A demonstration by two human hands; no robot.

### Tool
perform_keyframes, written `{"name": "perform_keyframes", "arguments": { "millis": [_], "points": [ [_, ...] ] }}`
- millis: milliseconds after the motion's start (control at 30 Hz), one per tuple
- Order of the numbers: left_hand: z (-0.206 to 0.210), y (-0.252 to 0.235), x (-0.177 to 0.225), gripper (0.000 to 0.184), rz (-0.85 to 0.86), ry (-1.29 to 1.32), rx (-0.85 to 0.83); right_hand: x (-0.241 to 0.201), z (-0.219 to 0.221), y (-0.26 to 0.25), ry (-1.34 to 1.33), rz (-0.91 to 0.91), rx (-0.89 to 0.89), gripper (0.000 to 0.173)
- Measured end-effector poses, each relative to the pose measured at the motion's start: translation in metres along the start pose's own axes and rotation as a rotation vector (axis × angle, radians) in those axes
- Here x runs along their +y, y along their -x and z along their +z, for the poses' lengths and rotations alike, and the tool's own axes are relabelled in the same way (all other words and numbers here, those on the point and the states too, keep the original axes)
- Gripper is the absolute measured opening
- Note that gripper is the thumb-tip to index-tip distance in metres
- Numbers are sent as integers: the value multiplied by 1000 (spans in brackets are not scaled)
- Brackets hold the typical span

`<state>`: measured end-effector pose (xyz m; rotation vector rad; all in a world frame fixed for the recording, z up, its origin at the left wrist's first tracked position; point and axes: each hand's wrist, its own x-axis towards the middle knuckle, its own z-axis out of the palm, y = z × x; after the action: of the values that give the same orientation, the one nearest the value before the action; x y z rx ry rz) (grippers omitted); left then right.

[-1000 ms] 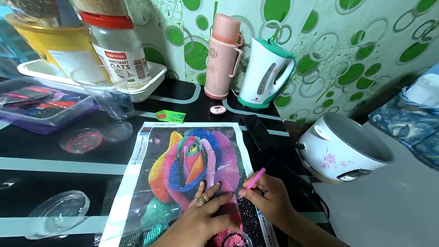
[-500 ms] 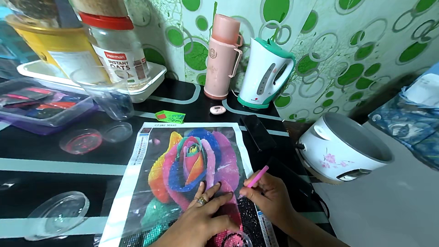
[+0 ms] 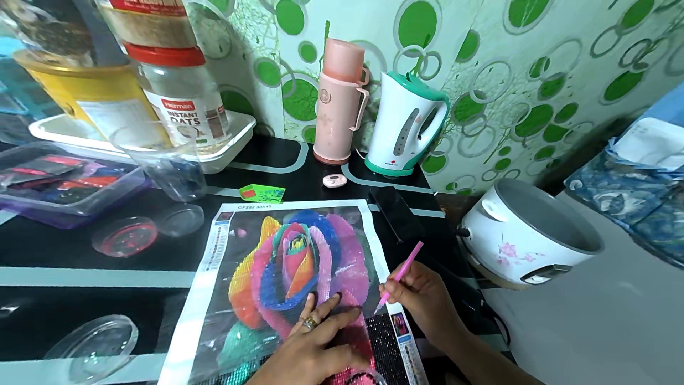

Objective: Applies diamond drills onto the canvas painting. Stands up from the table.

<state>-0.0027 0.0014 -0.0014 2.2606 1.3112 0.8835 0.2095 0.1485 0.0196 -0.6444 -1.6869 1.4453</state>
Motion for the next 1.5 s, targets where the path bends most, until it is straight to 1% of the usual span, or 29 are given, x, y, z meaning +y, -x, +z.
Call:
{"name": "perform_keyframes", "arguments": {
  "millis": [100, 167, 300, 367, 500, 667, 800, 1033, 1300, 1500],
  "points": [
    [0, 0, -1, 62, -8, 15, -1, -7, -3, -3, -135, 166, 56, 3],
    [0, 0, -1, 69, -4, 6, 2, -10, -4, -4, -190, 223, 65, 5],
    [-2, -2, 2, 95, -16, 36, 53, -13, -2, -4, -194, 267, 48, 11],
    [-6, -4, 5, 101, -29, 90, 83, -15, -1, -4, -200, 258, 44, 11],
    [-7, -4, 2, 90, 1, 119, 163, -14, 2, 0, -192, 152, -9, 10],
    [-6, -3, 1, 82, 22, 139, 147, -10, 12, 5, -206, 102, -71, 12],
    [-6, -3, 0, 83, 24, 148, 141, -8, 14, 5, -190, 91, -88, 13],
    [-7, -4, 0, 82, 15, 184, 115, -6, 16, 6, -192, 77, -67, 16],
    [-15, -4, 2, 85, -1, 391, 115, -6, 17, 8, -202, 29, -11, 19],
    [-18, -3, -3, 89, -13, 490, 97, -5, 17, 9, -271, 16, -6, 19]
  ]
}}
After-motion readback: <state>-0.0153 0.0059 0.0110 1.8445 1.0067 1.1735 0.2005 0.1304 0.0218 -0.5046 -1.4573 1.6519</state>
